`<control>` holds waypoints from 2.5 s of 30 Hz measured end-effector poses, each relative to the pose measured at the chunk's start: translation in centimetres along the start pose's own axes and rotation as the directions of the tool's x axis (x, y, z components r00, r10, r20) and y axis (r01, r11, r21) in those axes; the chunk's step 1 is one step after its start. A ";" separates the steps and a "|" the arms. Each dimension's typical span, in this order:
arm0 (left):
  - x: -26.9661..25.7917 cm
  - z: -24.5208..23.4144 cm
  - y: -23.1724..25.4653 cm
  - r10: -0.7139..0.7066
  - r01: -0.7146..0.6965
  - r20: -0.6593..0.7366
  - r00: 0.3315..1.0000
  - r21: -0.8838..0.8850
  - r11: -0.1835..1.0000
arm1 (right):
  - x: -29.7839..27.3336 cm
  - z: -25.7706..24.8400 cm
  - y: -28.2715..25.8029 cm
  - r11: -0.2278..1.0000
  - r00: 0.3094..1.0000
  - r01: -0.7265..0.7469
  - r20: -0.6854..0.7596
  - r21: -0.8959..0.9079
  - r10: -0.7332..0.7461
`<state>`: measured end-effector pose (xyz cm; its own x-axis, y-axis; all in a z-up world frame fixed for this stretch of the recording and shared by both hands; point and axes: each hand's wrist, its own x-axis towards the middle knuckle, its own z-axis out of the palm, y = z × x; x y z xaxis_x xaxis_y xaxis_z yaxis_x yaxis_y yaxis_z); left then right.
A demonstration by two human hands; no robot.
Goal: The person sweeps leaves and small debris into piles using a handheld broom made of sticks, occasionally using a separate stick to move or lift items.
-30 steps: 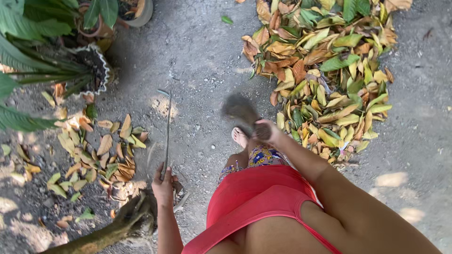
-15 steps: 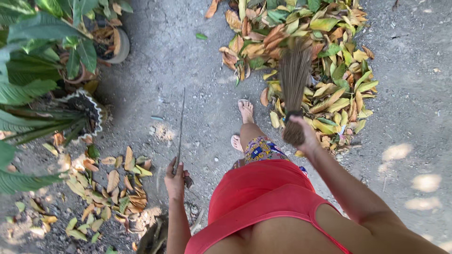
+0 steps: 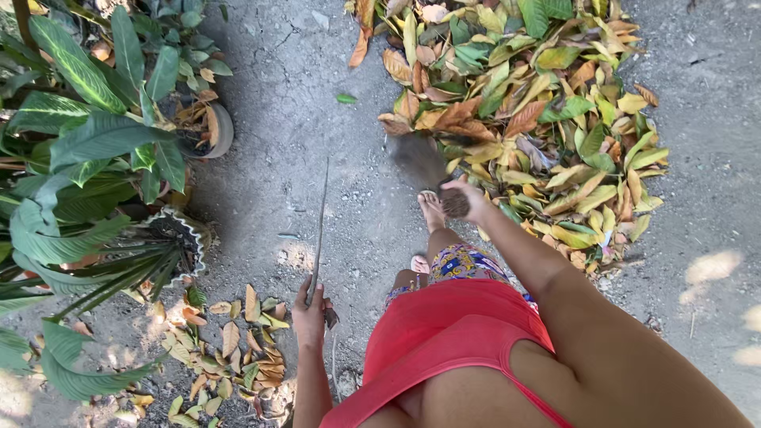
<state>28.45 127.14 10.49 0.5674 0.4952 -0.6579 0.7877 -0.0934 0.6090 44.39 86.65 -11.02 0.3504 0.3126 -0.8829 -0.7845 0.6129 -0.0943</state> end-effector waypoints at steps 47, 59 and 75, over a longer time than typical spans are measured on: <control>39.4 3.7 25.5 0.111 -0.223 0.363 0.925 0.283 0.933 | -7.5 30.2 -7.1 0.956 0.992 0.082 -0.120 0.282 -0.050; 43.0 2.3 32.0 0.109 -0.271 0.392 0.914 0.387 0.882 | 18.6 27.8 -13.1 0.941 0.999 0.042 0.001 0.335 -0.045; 47.7 13.8 32.9 0.132 -0.306 0.479 0.868 0.306 0.902 | -0.7 29.2 -7.6 0.920 0.997 -0.077 0.004 0.384 0.082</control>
<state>84.75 135.79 -7.02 0.7116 0.0041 -0.7026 0.6099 -0.5000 0.6148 65.04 103.02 3.73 0.2869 0.3649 -0.8857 -0.5525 0.8184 0.1582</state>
